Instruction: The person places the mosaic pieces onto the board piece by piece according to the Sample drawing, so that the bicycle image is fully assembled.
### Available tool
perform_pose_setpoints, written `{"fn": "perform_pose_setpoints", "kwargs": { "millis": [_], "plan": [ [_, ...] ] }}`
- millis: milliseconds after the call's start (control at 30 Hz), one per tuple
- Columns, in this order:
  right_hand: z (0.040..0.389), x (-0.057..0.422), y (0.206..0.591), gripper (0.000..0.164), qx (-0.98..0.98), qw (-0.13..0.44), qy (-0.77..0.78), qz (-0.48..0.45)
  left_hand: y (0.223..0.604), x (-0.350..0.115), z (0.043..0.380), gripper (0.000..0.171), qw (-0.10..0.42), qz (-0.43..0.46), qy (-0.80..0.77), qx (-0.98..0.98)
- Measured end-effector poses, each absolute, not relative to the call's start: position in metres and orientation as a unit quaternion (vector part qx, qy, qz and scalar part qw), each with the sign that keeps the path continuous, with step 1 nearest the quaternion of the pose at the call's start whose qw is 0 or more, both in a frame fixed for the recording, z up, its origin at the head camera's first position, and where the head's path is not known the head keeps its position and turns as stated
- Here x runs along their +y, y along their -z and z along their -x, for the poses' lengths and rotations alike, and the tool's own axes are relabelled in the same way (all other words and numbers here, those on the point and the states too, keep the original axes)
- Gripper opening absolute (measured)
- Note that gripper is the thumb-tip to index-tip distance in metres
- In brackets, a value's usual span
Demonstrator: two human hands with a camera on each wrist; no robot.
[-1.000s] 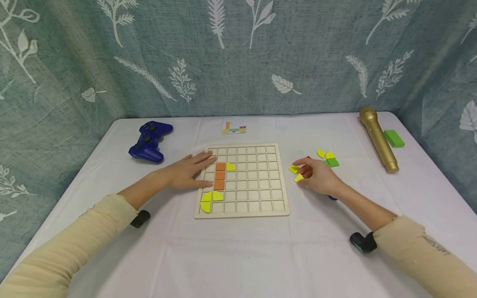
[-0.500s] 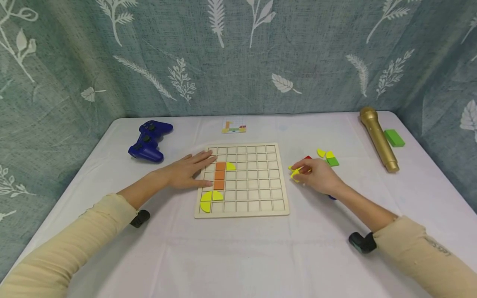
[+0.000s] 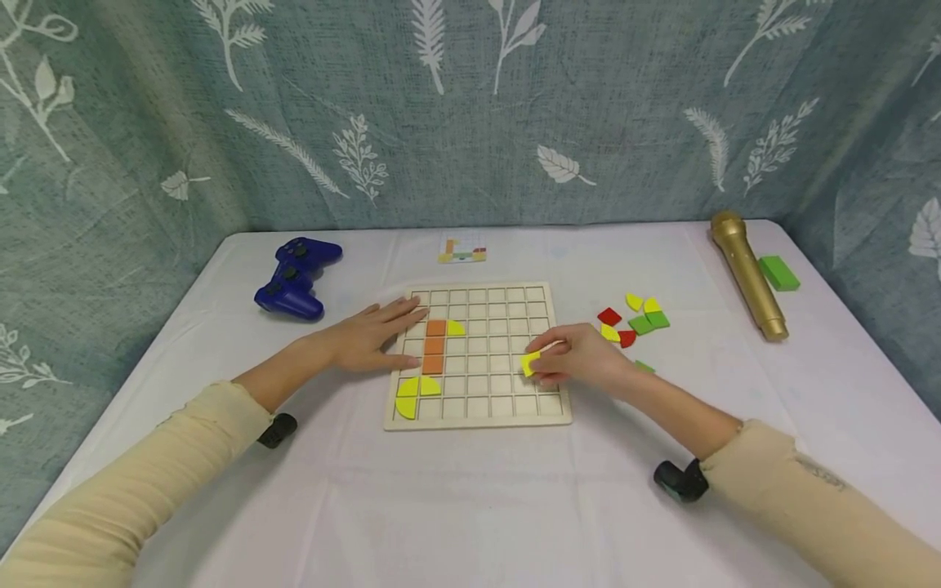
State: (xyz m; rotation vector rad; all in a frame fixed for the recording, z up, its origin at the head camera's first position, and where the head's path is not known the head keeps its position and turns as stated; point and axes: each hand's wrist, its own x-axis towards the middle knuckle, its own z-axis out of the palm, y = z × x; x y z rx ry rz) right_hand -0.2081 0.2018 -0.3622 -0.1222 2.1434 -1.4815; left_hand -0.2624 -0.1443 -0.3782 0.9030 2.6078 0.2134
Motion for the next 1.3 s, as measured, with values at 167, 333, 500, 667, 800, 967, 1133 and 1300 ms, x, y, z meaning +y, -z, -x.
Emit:
{"fn": "perform_pose_setpoints", "kwargs": {
  "millis": [167,333,500,667,800,967,1133,1300],
  "plan": [
    [0.203,0.177,0.363,0.032,0.776,0.280,0.562,0.059,0.378,-0.144,0.261,0.087,0.186,-0.319,-0.076,0.926],
    [0.199,0.159,0.368,0.027,0.768,0.286,0.567,0.089,0.376,-0.144,0.261,0.088,0.188,-0.319,-0.074,0.926],
    [0.197,0.139,0.373,0.023,0.768,0.295,0.559,0.099,0.377,-0.143,0.262,0.087,0.190,-0.319,-0.066,0.926],
    [0.193,0.120,0.373,0.022,0.771,0.305,0.550,0.100,0.378,-0.143,0.263,0.086,0.188,-0.319,-0.063,0.927],
    [0.191,0.107,0.373,0.020,0.774,0.307,0.543,0.107,0.379,-0.144,0.263,0.086,0.186,-0.320,-0.065,0.927],
    [0.188,0.096,0.373,0.018,0.782,0.300,0.533,0.119,0.378,-0.144,0.263,0.086,0.184,-0.322,-0.069,0.926],
    [0.186,0.090,0.373,0.016,0.801,0.273,0.510,0.153,0.379,-0.144,0.263,0.086,0.183,-0.323,-0.066,0.926],
    [0.184,0.088,0.371,0.013,0.817,0.255,0.485,0.178,0.379,-0.144,0.263,0.086,0.182,-0.322,-0.060,0.927]
  ]
}}
